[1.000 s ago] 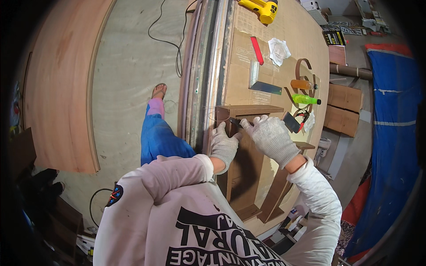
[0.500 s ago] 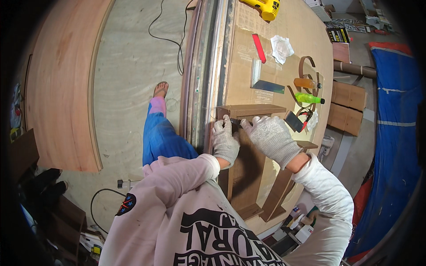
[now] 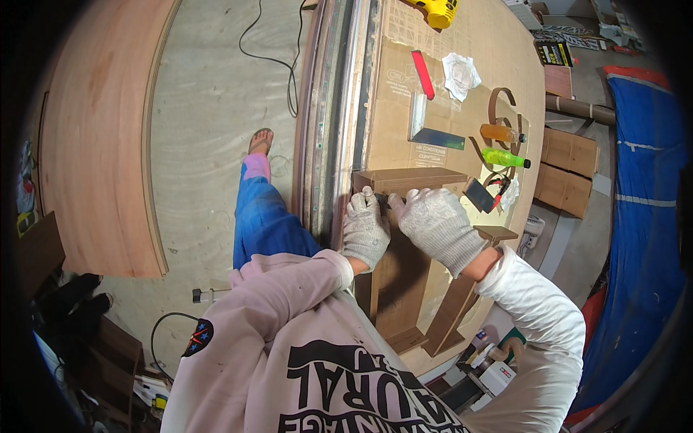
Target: The person assembles a wooden drawer by using a utility knife to trim edges, a hammer to drive nails into the joints, and a sanding block to smooth the surfaces.
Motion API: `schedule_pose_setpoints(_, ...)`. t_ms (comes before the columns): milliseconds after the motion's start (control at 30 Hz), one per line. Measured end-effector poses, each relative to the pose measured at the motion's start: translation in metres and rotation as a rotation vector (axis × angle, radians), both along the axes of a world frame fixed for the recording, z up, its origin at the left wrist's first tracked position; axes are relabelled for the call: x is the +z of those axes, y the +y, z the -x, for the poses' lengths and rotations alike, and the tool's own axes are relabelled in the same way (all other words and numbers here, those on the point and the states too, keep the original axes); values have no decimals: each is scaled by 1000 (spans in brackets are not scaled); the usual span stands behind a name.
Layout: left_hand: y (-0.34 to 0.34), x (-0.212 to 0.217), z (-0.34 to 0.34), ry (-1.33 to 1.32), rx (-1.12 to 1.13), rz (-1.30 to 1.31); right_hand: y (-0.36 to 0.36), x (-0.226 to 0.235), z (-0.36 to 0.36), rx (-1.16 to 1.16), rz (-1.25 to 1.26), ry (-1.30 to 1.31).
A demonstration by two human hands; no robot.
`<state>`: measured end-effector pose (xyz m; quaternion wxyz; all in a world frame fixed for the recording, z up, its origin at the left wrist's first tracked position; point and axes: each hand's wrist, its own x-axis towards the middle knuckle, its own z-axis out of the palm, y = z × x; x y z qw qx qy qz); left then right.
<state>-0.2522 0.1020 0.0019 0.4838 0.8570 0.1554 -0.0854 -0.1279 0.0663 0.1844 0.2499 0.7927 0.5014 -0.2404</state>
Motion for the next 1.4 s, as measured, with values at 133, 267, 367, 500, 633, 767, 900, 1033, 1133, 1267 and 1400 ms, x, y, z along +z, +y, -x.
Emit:
schedule_pose_setpoints(133, -2, -11, -5, -84, 4, -13, 12, -1, -7, 18, 54, 2)
schedule_pose_setpoints(267, -4, -9, -8, -27, -4, -11, 9, -4, 2, -41, 41, -34)
schedule_pose_setpoints(367, -8, -11, -12, 14, -5, -49, 6, -3, 16, -87, 38, -73)
schedule_pose_setpoints(500, 1, -4, -12, 15, -39, -41, -3, -6, 23, -119, 37, -89)
schedule_pose_setpoints(633, 0, -6, -11, 36, -74, -67, 4, -4, 7, -125, 89, -23)
schedule_pose_setpoints(767, -2, -8, -8, 35, -68, -123, 14, 1, -3, -91, 107, 14)
schedule_pose_setpoints(900, -4, -13, -7, 25, -54, -73, -3, -9, 23, -134, 83, -78)
schedule_pose_setpoints(1033, 0, -6, -10, 54, -45, -16, -5, -9, 20, -157, 53, -63)
schedule_pose_setpoints(1133, 3, -1, -8, 49, -75, -54, 6, -7, 1, -99, 92, -20)
schedule_pose_setpoints(1267, 2, -5, -9, 71, -76, -25, 6, -9, 10, -137, 76, -48)
schedule_pose_setpoints(1400, 2, -4, -9, 92, -85, -2, -3, -10, 21, -162, 45, -81)
